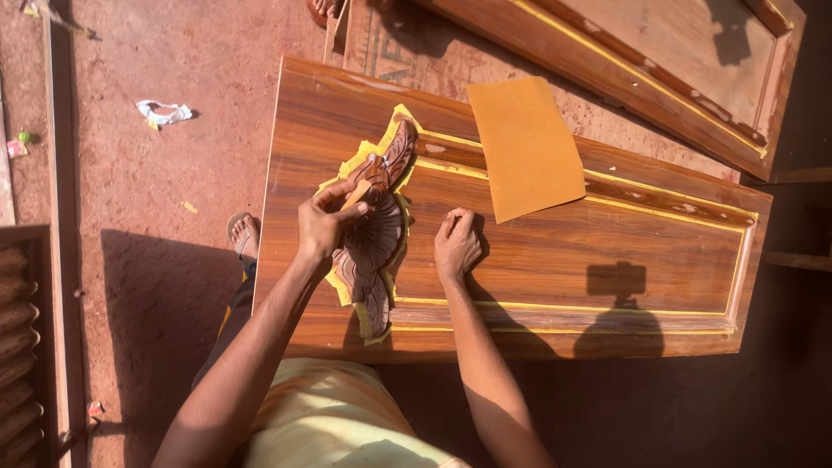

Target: The person sands a carved wooden panel using a sanding block. They focus on smoothing the intricate floral relief design and the flat surfaces of the wood, which is taped off with yellow masking tape.

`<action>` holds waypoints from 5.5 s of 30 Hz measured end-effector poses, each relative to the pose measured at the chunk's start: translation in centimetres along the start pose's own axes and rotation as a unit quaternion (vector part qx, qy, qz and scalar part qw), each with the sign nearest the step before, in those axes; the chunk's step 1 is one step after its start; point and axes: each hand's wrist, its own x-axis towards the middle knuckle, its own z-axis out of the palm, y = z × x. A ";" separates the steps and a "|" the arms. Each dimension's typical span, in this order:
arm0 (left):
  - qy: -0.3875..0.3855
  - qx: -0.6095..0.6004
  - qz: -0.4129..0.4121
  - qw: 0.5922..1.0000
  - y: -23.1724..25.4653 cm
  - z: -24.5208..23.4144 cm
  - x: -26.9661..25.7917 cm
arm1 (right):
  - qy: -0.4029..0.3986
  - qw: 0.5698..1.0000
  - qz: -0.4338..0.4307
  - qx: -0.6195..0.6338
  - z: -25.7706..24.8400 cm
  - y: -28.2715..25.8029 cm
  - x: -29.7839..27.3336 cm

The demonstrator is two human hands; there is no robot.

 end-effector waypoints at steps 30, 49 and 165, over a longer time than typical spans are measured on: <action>-0.152 -0.011 -0.035 0.988 -0.8 -0.7 -10.6 | -0.354 0.748 0.011 0.561 -3.0 -6.9 -6.7; -0.145 -0.169 -0.079 0.972 0.3 -3.0 -12.1 | -0.261 0.870 0.025 0.418 -1.2 -6.5 -4.7; 0.003 0.682 0.277 0.677 -2.8 3.2 -2.9 | -0.004 0.995 -0.085 -0.051 -2.6 3.5 2.0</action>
